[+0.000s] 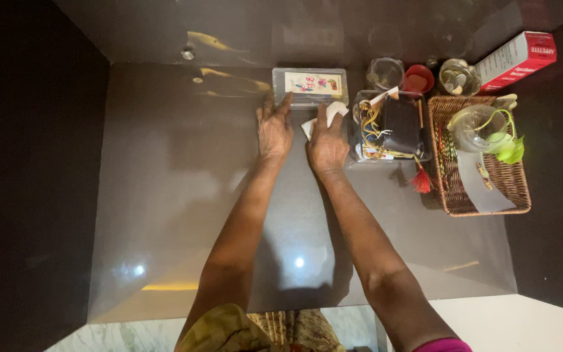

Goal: The person wipes a plastic storage box with a cloth, cleaning the lid, exterior, and interior surfaces.

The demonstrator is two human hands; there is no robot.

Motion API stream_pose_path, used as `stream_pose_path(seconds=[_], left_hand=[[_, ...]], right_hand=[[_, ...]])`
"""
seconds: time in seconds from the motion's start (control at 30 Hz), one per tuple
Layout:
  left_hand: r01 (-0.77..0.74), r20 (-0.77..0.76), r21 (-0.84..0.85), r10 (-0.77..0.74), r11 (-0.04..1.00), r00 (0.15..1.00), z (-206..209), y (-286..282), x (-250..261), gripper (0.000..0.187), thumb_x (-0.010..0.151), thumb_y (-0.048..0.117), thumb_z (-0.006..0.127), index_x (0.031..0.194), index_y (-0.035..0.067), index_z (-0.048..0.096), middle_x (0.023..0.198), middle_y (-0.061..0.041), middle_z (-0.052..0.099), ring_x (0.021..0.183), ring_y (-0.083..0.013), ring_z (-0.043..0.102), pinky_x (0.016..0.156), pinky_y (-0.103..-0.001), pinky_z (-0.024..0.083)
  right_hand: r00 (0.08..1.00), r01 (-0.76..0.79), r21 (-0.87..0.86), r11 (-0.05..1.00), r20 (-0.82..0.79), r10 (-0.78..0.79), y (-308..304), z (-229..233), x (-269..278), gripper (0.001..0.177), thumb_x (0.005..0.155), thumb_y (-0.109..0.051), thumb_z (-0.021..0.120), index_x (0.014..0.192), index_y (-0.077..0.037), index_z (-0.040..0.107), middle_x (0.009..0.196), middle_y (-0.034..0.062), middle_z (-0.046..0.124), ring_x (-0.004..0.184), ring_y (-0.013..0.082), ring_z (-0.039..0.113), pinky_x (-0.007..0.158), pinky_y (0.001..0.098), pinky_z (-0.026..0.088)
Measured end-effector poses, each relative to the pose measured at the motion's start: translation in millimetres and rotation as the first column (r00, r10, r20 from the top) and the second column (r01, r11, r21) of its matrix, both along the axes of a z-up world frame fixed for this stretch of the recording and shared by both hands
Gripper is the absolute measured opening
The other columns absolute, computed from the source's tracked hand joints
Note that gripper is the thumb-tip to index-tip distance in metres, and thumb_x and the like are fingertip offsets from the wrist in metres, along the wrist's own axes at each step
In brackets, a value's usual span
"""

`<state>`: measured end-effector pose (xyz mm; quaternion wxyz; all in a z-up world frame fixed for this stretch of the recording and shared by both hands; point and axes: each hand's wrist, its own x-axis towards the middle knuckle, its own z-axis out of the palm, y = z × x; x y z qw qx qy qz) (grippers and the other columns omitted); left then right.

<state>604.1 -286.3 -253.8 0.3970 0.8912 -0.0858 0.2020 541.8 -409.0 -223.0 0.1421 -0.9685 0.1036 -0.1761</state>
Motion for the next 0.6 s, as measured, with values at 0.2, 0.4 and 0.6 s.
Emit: stream_pose_path(seconds=[0.2, 0.4, 0.6], left_hand=[[0.038, -0.098, -0.026, -0.04, 0.999, 0.994, 3.6, -3.6, 11.9, 0.052, 0.093, 0.003, 0.065, 0.14, 0.026, 0.064, 0.126, -0.016, 0.063, 0.114, -0.0382, 0.057, 0.101, -0.047, 0.051], [0.059, -0.043, 0.112, -0.054, 0.992, 0.998, 7.5, -4.0, 10.8, 0.067, 0.085, 0.002, 0.07, 0.145, 0.028, 0.057, 0.143, -0.019, 0.055, 0.119, -0.0397, 0.055, 0.105, -0.048, 0.048], [0.163, -0.156, 0.279, -0.122, 0.947, 0.98, 27.3, -1.4, 4.7, 0.099, 0.069, 0.006, 0.081, 0.153, 0.031, 0.037, 0.158, -0.024, 0.03, 0.127, -0.042, 0.048, 0.104, -0.054, 0.042]], right_hand=[[1.0, 0.008, 0.043, 0.999, -0.029, -0.006, 1.2, 4.3, 2.1, 0.064, 0.092, -0.023, 0.065, 0.152, -0.018, 0.043, 0.141, 0.0309, 0.045, 0.09, 0.0459, 0.068, 0.072, 0.0543, 0.058], [0.997, 0.05, 0.045, 0.998, -0.067, -0.047, 2.9, 4.7, 8.8, 0.061, 0.096, -0.023, 0.063, 0.153, -0.018, 0.042, 0.144, 0.0307, 0.044, 0.103, 0.0461, 0.066, 0.078, 0.0539, 0.058], [0.999, 0.026, 0.026, 0.999, -0.037, -0.025, 2.5, 6.9, 6.0, 0.063, 0.095, -0.023, 0.064, 0.154, -0.019, 0.043, 0.154, 0.0325, 0.036, 0.114, 0.0483, 0.062, 0.083, 0.052, 0.058]])
